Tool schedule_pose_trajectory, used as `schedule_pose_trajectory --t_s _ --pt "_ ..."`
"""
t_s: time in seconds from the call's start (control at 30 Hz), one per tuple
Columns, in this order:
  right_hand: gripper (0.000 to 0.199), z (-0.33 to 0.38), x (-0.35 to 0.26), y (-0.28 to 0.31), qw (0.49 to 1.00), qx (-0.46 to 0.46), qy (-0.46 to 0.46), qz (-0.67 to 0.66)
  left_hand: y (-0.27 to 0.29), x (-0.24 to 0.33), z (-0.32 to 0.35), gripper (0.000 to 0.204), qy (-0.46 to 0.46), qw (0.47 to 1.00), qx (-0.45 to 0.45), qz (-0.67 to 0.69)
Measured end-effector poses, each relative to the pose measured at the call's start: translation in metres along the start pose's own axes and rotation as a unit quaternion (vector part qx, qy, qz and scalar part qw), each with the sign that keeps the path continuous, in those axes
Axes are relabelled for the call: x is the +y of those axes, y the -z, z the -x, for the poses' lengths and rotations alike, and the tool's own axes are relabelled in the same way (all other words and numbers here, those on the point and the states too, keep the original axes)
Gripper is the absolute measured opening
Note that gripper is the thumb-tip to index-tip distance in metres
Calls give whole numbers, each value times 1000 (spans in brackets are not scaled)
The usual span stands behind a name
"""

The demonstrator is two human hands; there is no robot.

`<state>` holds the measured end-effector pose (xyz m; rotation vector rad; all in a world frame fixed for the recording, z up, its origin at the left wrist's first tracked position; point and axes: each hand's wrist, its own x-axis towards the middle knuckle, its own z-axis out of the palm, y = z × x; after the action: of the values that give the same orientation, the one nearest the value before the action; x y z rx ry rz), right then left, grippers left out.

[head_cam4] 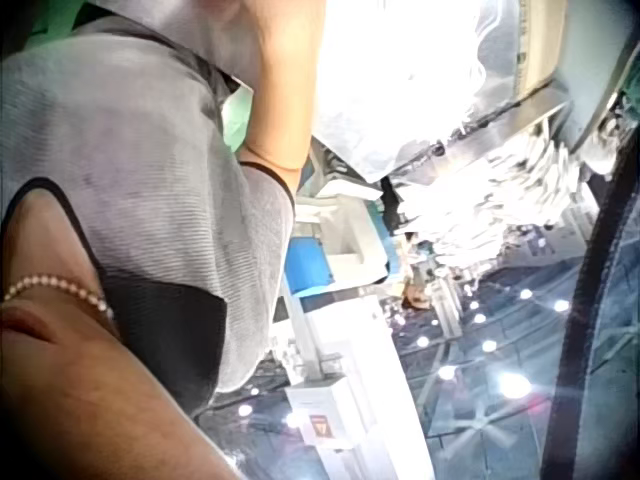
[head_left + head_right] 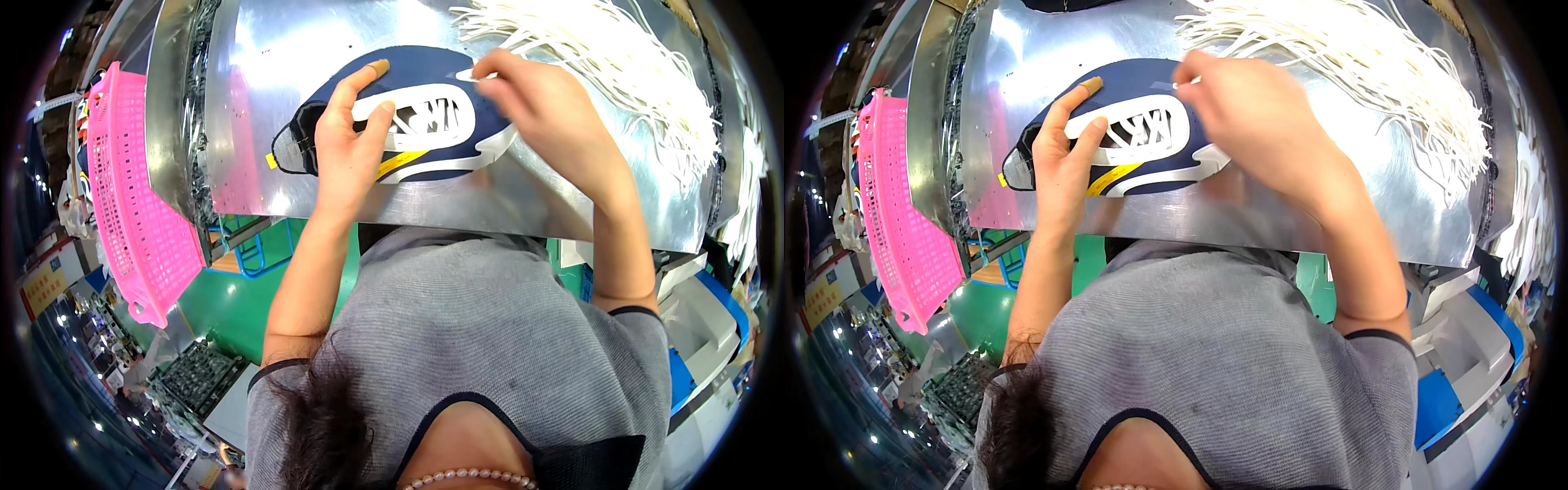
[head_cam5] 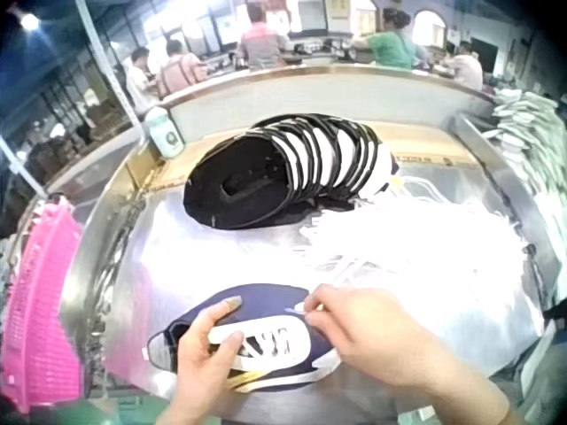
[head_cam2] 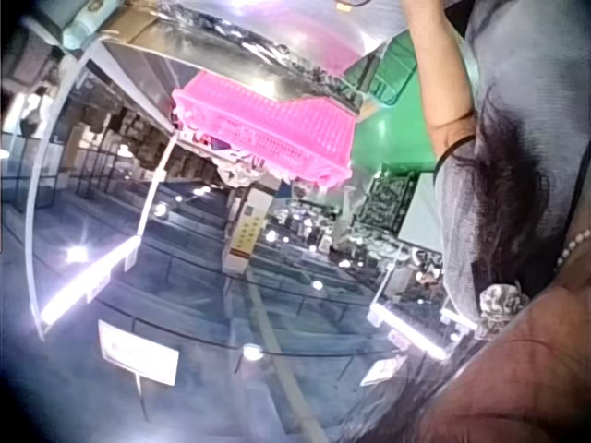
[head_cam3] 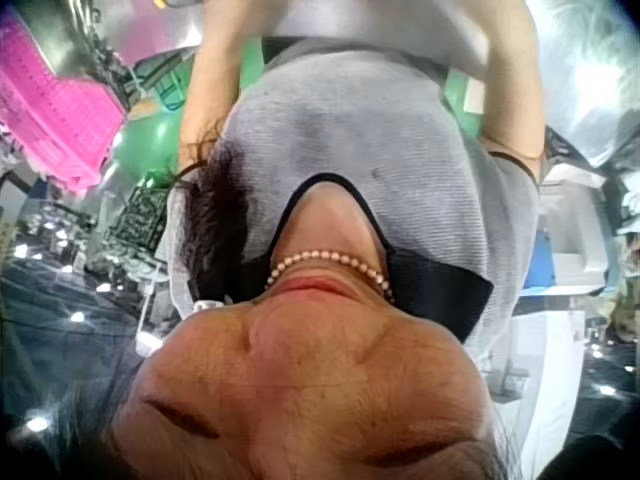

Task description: The person threads white shoelaces through the eyelets of a blue and white sneaker upper using a small metal tool, repeating the process across multiple uppers on a metal workbench.

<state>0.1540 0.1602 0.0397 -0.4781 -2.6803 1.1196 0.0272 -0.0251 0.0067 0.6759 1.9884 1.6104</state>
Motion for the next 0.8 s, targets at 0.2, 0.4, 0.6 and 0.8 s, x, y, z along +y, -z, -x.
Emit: schedule_pose_trajectory --t_s 0.2,0.4,0.6,0.8 --pt "17 6 27 -63 972 197 -3 -132 -17 -7 -8 61 -186 946 40 -264" --pt "17 5 33 -68 948 246 -28 -200 0 22 -14 62 69 984 -144 84" --pt "25 10 20 -50 954 179 240 -17 2 29 -14 56 119 981 -142 50" --pt "25 8 23 -60 958 186 208 -59 2 26 -17 44 136 975 -161 71"
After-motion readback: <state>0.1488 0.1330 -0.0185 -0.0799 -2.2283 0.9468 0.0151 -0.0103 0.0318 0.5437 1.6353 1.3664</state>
